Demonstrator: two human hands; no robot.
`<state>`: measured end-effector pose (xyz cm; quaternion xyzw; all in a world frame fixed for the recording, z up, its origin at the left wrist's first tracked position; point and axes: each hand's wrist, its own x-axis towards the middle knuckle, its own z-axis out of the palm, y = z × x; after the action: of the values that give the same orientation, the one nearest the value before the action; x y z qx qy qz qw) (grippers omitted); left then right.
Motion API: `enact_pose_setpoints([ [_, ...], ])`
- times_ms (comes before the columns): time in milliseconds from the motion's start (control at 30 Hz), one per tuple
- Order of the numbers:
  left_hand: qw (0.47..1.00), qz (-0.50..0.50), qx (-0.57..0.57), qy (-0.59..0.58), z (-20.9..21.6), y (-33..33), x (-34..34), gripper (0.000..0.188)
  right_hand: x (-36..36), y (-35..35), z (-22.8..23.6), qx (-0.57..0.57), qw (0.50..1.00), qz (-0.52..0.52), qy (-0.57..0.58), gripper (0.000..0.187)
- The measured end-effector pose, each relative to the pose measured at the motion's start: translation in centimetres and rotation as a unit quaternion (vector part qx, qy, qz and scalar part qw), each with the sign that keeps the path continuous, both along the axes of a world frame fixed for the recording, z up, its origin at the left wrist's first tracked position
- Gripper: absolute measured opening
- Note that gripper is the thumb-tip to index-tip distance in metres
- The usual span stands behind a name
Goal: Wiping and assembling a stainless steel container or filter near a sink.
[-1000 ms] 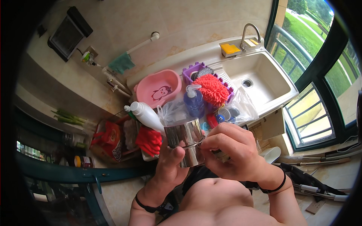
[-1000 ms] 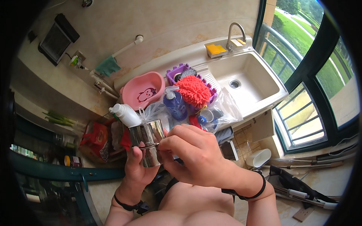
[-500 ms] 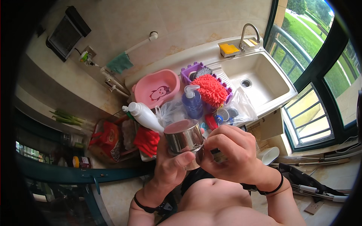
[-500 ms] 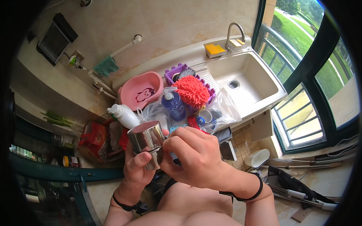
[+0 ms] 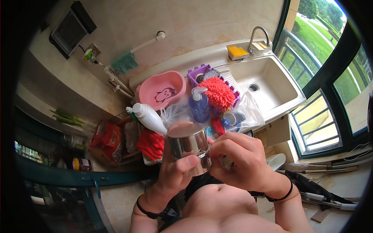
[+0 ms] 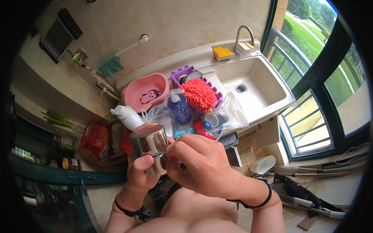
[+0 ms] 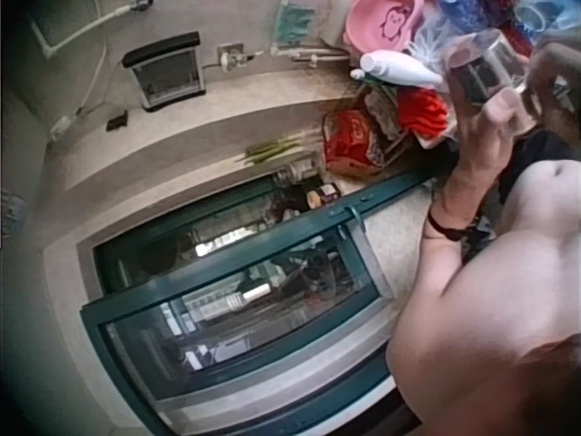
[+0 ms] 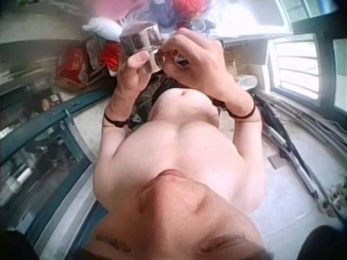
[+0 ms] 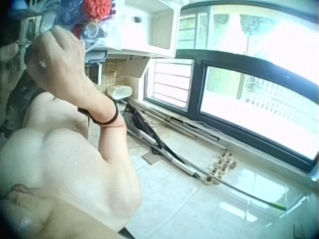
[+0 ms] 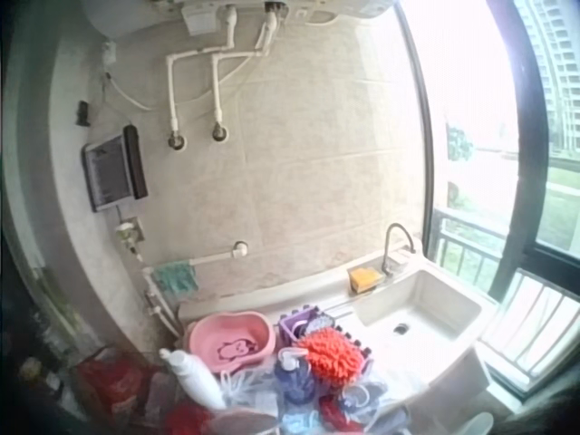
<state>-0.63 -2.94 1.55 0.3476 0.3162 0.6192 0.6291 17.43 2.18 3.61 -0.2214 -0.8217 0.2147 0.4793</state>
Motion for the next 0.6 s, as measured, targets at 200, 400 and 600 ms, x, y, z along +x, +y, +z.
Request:
enact_pose_setpoints([
  [200,0.997,-0.027,-0.046,-0.063,-0.7,0.1,-0.3,0.066,-0.1,0.2,0.2,0.060,0.997,0.000,-0.042,0.025],
  [400,0.994,-0.047,-0.059,-0.080,-0.6,0.1,-0.4,0.062,0.4,0.4,0.3,0.139,0.985,-0.010,-0.106,0.024],
  [600,0.990,-0.076,-0.077,-0.086,-0.8,-0.2,-1.0,0.059,1.0,1.4,0.8,0.199,0.969,0.037,-0.141,0.017],
])
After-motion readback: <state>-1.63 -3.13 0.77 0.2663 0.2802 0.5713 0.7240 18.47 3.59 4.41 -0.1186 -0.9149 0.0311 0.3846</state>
